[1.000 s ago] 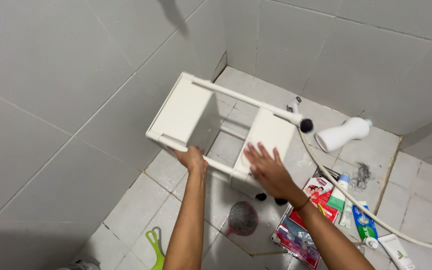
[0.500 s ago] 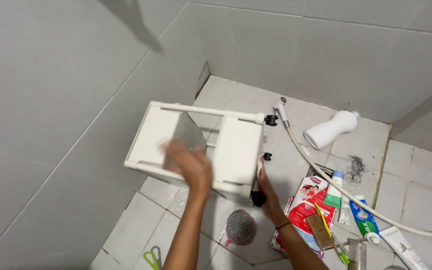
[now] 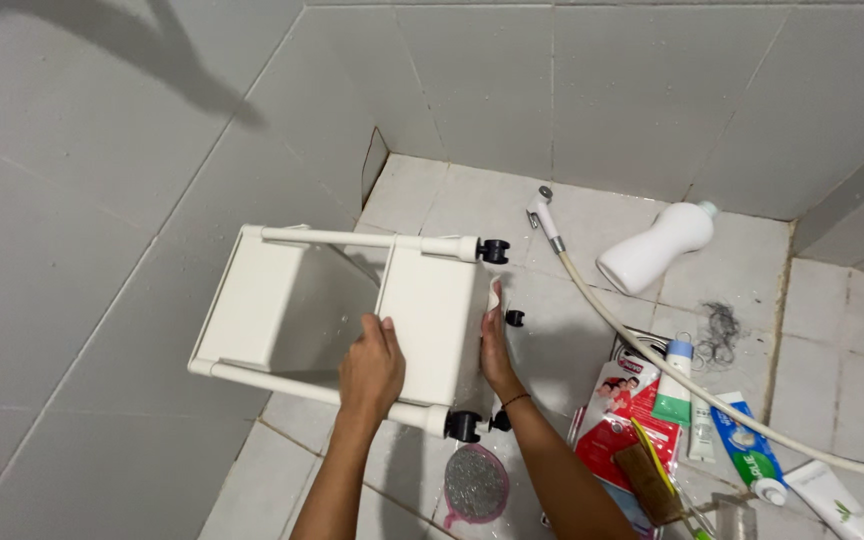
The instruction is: The person cleans a small plastic storage cart by rinsing it with a shower sprayer and wiping the surfaces with a cloth, including the shelves and legs.
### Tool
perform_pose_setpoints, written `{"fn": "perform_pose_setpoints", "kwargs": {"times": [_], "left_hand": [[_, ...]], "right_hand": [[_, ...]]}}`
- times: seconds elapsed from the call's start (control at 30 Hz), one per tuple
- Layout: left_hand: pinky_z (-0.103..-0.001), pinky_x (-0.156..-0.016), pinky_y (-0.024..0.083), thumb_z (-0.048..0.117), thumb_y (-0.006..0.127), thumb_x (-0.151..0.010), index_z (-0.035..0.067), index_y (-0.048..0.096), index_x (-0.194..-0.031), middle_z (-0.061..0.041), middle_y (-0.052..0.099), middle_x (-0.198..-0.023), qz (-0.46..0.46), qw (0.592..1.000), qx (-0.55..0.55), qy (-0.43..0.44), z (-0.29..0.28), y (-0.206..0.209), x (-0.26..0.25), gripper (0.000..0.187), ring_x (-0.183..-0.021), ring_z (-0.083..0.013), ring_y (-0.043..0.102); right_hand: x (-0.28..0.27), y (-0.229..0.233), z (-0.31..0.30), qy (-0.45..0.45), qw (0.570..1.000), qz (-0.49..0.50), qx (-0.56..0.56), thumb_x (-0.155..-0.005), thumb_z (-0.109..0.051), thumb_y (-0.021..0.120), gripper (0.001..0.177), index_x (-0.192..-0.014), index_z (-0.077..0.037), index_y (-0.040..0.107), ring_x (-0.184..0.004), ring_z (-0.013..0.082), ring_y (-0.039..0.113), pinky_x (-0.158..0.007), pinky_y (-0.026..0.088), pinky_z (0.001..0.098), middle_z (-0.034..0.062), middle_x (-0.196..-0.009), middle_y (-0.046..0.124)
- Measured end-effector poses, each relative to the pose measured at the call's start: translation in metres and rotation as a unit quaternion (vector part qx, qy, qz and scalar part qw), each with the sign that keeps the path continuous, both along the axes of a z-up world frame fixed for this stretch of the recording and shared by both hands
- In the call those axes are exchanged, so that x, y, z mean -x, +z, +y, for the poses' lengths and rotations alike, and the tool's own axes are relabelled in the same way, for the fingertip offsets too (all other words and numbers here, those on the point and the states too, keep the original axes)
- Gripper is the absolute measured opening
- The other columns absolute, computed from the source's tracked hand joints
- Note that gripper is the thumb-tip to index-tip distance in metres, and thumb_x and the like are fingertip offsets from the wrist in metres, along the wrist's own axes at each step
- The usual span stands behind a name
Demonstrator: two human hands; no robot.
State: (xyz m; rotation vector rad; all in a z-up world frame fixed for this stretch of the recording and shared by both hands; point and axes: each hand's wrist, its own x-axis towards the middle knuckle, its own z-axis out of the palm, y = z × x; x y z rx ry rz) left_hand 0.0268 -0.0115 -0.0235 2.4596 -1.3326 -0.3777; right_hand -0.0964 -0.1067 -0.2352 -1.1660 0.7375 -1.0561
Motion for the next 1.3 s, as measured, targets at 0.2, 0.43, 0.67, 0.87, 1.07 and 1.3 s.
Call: {"fn": "perform_pose_setpoints", "kwargs": {"times": [0.2,0.43,0.67,0.87,1.07,1.3], "left_hand": [[-0.06,-0.071,0.052,0.034,0.032,-0.106,0.007,0.045,-0.105,-0.027,0.069,-0.071,-0.012,0.999,-0.032,0.038,-0.008,0.008,0.004,0.03,-0.07,-0.0492,0.069],[-0.059,-0.071,0.054,0.035,0.028,-0.109,0.007,0.044,-0.104,-0.027,0.069,-0.073,-0.017,0.995,-0.063,0.073,-0.015,0.016,0.009,0.032,-0.072,-0.0489,0.07],[-0.061,-0.069,0.052,0.035,0.029,-0.11,0.006,0.044,-0.104,-0.028,0.069,-0.075,-0.034,0.996,-0.04,0.069,-0.013,0.012,0.008,0.033,-0.075,-0.0514,0.067],[-0.06,-0.064,0.053,0.032,0.03,-0.11,0.005,0.043,-0.103,-0.026,0.068,-0.069,-0.035,0.998,-0.032,0.047,-0.014,0.012,0.0,0.031,-0.066,-0.0505,0.068],[-0.058,-0.061,0.053,0.032,0.03,-0.11,0.006,0.045,-0.106,-0.026,0.067,-0.066,-0.02,0.997,-0.052,0.061,-0.017,0.015,0.001,0.031,-0.065,-0.0485,0.068],[-0.059,-0.06,0.051,0.031,0.03,-0.11,0.003,0.046,-0.107,-0.026,0.067,-0.065,-0.021,0.998,-0.031,0.056,-0.022,0.015,0.0,0.032,-0.062,-0.0489,0.066]], "right_hand": [[-0.008,-0.091,-0.006,0.031,0.986,0.061,-0.154,-0.085,-0.084,0.017,0.101,-0.163,-0.025,-0.009,-0.158,0.0347,0.003,-0.124,0.01,0.0559,0.0117,-0.171,-0.003],[0.018,0.02,0.127,0.075,0.978,-0.009,-0.193,-0.084,-0.078,0.01,0.097,-0.159,-0.022,-0.018,-0.157,0.032,-0.008,-0.123,0.006,0.0547,0.0078,-0.17,-0.019],[0.014,0.036,0.156,0.039,0.993,-0.066,0.088,-0.11,-0.061,0.011,0.076,-0.165,-0.009,0.013,-0.164,0.027,-0.009,-0.133,-0.006,0.0426,0.0084,-0.177,0.001],[0.001,-0.058,0.141,0.014,0.993,-0.06,-0.1,-0.098,-0.069,0.016,0.088,-0.164,-0.016,-0.004,-0.16,0.0276,-0.008,-0.128,-0.002,0.0447,0.007,-0.173,-0.009],[-0.001,-0.006,0.119,0.002,0.999,-0.016,-0.036,-0.098,-0.071,0.006,0.085,-0.165,-0.021,0.003,-0.16,0.0273,-0.005,-0.128,-0.001,0.0466,0.0068,-0.174,-0.006],[-0.025,-0.039,0.025,-0.036,0.998,0.017,0.043,-0.1,-0.07,0.004,0.084,-0.166,-0.019,-0.006,-0.16,0.0302,-0.008,-0.129,0.002,0.049,0.012,-0.175,-0.007]]}}
